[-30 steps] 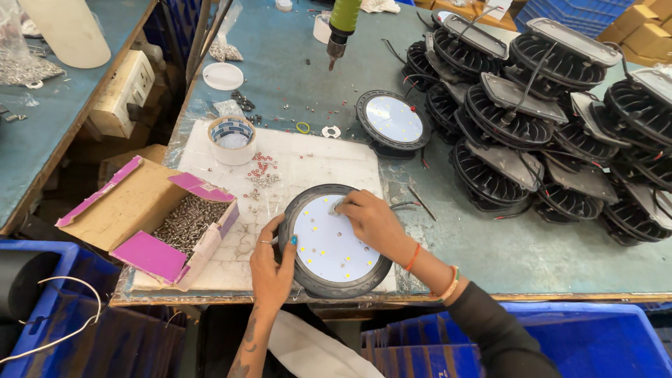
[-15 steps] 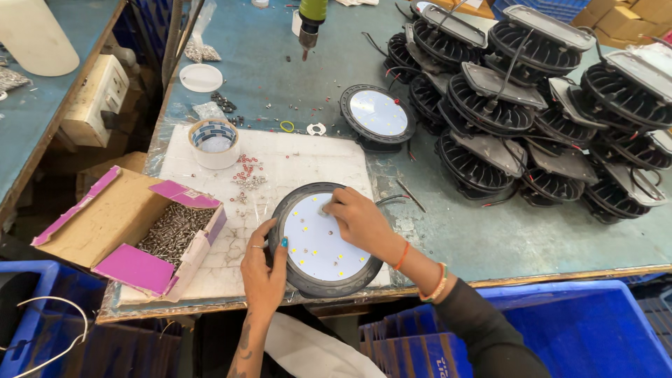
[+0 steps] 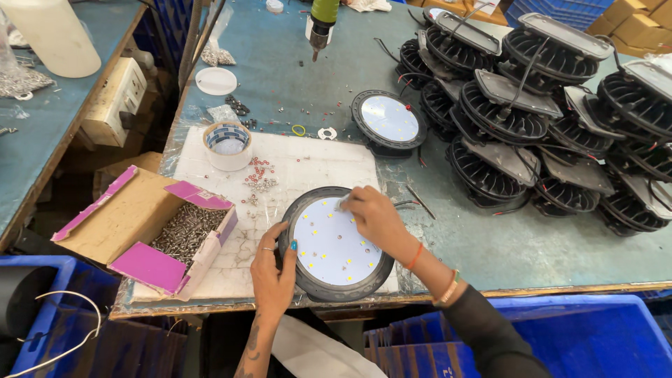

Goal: The person places small components onto a circular LED light panel and uses a green handheld tool to apply material to the LEDs. The person then wipes the surface of the panel with a cloth. The task occurs at a workbench with stacks of similar light fixtures nearby.

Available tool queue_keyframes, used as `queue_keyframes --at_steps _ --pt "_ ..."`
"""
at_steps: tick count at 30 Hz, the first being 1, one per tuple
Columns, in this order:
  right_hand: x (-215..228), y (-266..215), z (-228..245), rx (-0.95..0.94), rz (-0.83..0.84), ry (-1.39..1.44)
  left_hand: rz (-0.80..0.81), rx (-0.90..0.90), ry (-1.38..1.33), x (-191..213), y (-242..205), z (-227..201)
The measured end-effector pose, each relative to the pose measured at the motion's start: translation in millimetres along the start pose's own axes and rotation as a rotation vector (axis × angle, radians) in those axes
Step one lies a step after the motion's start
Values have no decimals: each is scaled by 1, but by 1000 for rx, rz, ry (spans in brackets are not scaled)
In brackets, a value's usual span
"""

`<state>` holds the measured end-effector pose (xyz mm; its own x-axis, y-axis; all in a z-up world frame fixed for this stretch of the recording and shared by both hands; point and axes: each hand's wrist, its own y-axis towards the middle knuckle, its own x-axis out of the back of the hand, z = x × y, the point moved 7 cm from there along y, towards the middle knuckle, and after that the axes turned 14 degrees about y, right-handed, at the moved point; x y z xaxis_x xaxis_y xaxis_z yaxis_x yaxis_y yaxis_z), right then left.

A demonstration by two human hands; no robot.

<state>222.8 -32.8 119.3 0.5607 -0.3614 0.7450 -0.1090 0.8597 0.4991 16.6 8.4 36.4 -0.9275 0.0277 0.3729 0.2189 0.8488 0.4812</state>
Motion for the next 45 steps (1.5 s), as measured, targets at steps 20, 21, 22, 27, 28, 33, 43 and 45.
queue_keyframes --at_steps 20,21,22,27,28,33,43,45 --pt "5 -9 -10 1 109 38 8 2 -2 2 2 -4" --pt "3 -11 -5 46 124 76 26 45 4 1 4 -1" --pt "5 -9 -8 28 111 42 46 89 7 0 3 3" --pt "8 -1 -12 -20 81 13 5 13 -8 2 0 -3" --pt "7 -4 -6 6 117 40 5 6 -1 2 0 -3" --pt "17 -23 12 35 241 90 33 67 -1 -1 1 1" --pt "17 -31 22 -27 228 68 31 77 0 0 1 -2" --pt "20 -38 23 -32 337 118 45 119 -11 0 2 0"
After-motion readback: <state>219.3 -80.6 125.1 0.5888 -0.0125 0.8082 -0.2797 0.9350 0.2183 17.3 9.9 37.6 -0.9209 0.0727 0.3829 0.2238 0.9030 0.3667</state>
